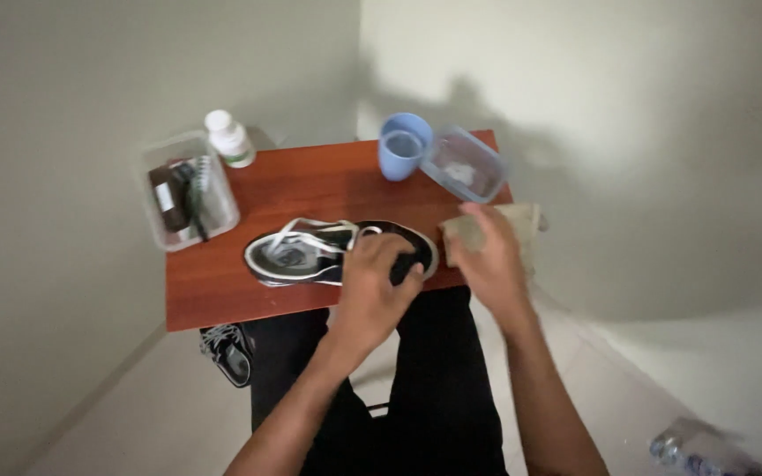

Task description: The person scrubs a black and white sneaker with a brush and water, then wipes it with a cloth. The person repeats the scrubbing and wiping steps on the same shoe.

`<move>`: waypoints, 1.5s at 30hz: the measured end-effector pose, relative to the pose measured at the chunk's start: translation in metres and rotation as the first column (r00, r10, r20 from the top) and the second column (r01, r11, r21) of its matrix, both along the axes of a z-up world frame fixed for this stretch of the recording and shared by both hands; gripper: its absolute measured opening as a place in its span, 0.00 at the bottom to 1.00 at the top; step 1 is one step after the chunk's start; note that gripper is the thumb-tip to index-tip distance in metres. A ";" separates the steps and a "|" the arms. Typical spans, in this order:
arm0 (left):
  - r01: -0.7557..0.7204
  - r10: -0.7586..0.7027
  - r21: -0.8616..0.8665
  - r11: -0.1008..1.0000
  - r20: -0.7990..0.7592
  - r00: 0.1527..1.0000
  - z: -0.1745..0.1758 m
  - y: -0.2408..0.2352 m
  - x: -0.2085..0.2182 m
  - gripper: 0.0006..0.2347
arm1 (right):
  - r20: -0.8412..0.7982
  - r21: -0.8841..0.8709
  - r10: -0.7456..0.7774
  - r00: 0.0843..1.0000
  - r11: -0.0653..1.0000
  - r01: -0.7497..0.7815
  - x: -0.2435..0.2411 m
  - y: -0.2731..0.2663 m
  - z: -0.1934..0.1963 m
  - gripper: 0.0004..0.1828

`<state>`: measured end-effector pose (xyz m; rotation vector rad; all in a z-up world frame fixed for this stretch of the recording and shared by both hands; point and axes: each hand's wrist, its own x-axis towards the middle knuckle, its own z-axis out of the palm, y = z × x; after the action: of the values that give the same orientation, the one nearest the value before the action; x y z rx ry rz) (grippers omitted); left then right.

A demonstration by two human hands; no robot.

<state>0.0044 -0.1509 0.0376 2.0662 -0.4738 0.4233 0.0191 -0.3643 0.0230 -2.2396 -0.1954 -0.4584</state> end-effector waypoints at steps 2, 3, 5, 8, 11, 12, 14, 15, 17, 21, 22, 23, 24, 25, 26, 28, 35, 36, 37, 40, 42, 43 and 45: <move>0.069 -0.069 0.016 0.997 -0.037 0.997 -0.018 -0.027 -0.003 0.08 | -0.287 -0.157 -0.098 0.953 0.986 0.054 -0.014 -0.027 0.013 0.42; 0.118 -0.116 0.023 0.993 -0.073 0.991 -0.028 -0.040 -0.005 0.08 | -0.534 -0.316 -0.207 0.820 0.948 0.033 -0.021 -0.039 0.018 0.59; 0.189 -0.186 0.010 0.982 -0.143 0.972 -0.027 -0.058 -0.009 0.07 | -0.507 -0.436 -0.192 0.840 0.898 -0.058 -0.028 -0.056 -0.005 0.59; 0.291 -0.284 0.009 0.957 -0.200 0.938 -0.034 -0.083 -0.013 0.06 | -0.449 -0.567 -0.176 0.876 0.814 -0.127 -0.031 -0.087 -0.054 0.52; 0.314 -0.299 0.051 0.948 -0.193 0.934 -0.048 -0.095 -0.013 0.07 | -0.385 -0.620 -0.172 0.907 0.776 -0.115 -0.029 -0.104 -0.084 0.38; 0.315 -0.298 0.069 0.947 -0.186 0.936 -0.053 -0.098 -0.011 0.07 | -0.347 -0.661 -0.176 0.921 0.743 -0.107 -0.028 -0.109 -0.089 0.30; 0.317 -0.298 0.074 0.946 -0.189 0.935 -0.058 -0.100 -0.010 0.08 | -0.258 -0.729 -0.196 0.946 0.683 -0.057 -0.028 -0.114 -0.098 0.24; 0.319 -0.300 0.075 0.945 -0.189 0.935 -0.060 -0.101 -0.009 0.08 | -0.163 -0.789 -0.210 0.964 0.614 0.000 -0.027 -0.116 -0.101 0.19; 0.287 -0.271 0.136 0.948 -0.127 0.954 -0.057 -0.104 -0.012 0.10 | -0.118 -0.784 -0.210 0.971 0.620 0.039 -0.032 -0.114 -0.111 0.16; 0.265 -0.254 0.215 0.940 -0.079 0.964 -0.056 -0.102 -0.011 0.21 | -0.026 -0.542 -0.138 0.990 0.834 0.102 -0.051 -0.092 -0.082 0.14; 0.265 -0.254 0.215 0.940 -0.081 0.964 -0.050 -0.101 -0.012 0.21 | -0.027 -0.542 -0.137 0.990 0.835 0.101 -0.056 -0.081 -0.061 0.14; 0.244 -0.236 0.202 0.948 -0.067 0.970 -0.045 -0.099 -0.013 0.25 | -0.070 -0.319 -0.085 0.994 0.946 0.059 -0.060 -0.071 -0.039 0.14; 0.223 -0.217 0.187 0.957 -0.052 0.975 -0.038 -0.098 -0.014 0.30 | -0.097 -0.077 -0.025 0.995 0.997 0.017 -0.063 -0.062 -0.017 0.15; 0.223 -0.217 0.186 0.957 -0.052 0.975 -0.030 -0.095 -0.017 0.30 | -0.097 -0.079 -0.024 0.995 0.997 0.017 -0.072 -0.071 -0.020 0.15; 0.185 -0.175 0.129 0.974 -0.083 0.981 -0.021 -0.091 -0.020 0.38 | -0.274 0.092 -0.081 0.958 0.990 0.110 -0.079 -0.081 -0.023 0.20; 0.132 -0.123 0.070 0.989 -0.116 0.986 -0.003 -0.081 -0.024 0.46 | -0.447 0.236 -0.092 0.890 0.947 0.217 -0.089 -0.095 -0.032 0.26; 0.100 -0.325 -0.508 0.856 -0.377 0.868 -0.012 -0.044 -0.030 0.32 | -0.230 0.932 0.300 0.926 0.343 0.120 -0.080 -0.049 -0.028 0.22; 0.057 -0.285 -0.513 0.856 -0.377 0.881 -0.021 -0.040 -0.032 0.26 | -0.203 0.939 0.323 0.924 0.332 0.090 -0.080 -0.038 -0.033 0.23; 0.028 -0.255 -0.513 0.858 -0.377 0.891 -0.016 -0.030 -0.035 0.26 | -0.202 0.939 0.354 0.913 0.334 0.078 -0.076 -0.012 -0.007 0.23; -0.138 -0.129 -0.483 0.865 -0.479 0.869 -0.007 -0.003 -0.041 0.19 | -0.034 0.935 0.571 0.820 0.309 -0.176 -0.070 0.041 0.030 0.35; -0.192 0.056 -0.322 0.927 -0.389 0.919 -0.008 0.016 -0.043 0.17 | -0.091 0.943 0.569 0.818 0.314 -0.114 -0.063 0.045 -0.003 0.31; -0.215 0.079 -0.323 0.922 -0.388 0.918 -0.003 0.030 -0.045 0.17 | -0.091 0.942 0.589 0.803 0.312 -0.122 -0.066 0.053 -0.021 0.31; -0.105 0.102 -0.026 0.994 -0.071 0.992 0.007 0.054 -0.050 0.17 | -0.184 0.943 0.558 0.809 0.332 -0.015 -0.072 0.065 -0.057 0.24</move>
<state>-0.0456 -0.0974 0.0443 2.0751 -0.3181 0.4162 -0.0534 -0.2991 -0.0339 -1.0449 -0.0477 0.2353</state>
